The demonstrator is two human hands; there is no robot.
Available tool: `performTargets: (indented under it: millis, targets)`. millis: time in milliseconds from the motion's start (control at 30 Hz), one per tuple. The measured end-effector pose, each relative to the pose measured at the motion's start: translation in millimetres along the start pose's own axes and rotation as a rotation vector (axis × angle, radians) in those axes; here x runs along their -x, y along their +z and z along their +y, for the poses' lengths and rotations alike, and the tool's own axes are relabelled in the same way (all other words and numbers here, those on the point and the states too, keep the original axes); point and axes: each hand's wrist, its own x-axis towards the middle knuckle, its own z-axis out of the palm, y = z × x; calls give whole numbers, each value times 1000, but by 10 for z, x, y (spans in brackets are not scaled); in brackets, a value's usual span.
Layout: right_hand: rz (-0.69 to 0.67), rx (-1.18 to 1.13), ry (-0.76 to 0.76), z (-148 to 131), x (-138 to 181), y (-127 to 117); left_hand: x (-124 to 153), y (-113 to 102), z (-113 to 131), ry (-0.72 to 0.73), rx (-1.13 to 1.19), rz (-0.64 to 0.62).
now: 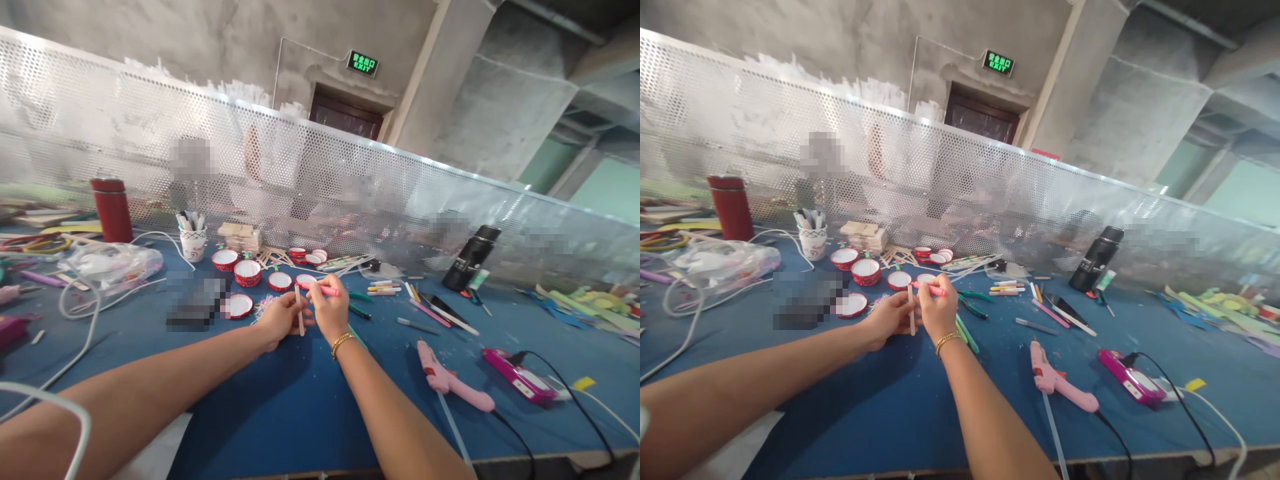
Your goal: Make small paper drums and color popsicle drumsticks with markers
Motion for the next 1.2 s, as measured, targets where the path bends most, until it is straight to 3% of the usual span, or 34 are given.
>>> performTargets:
  millis: [1200]
  targets:
    - [-10,18,-9,2,26,-11,-1,-3,-14,3,28,6]
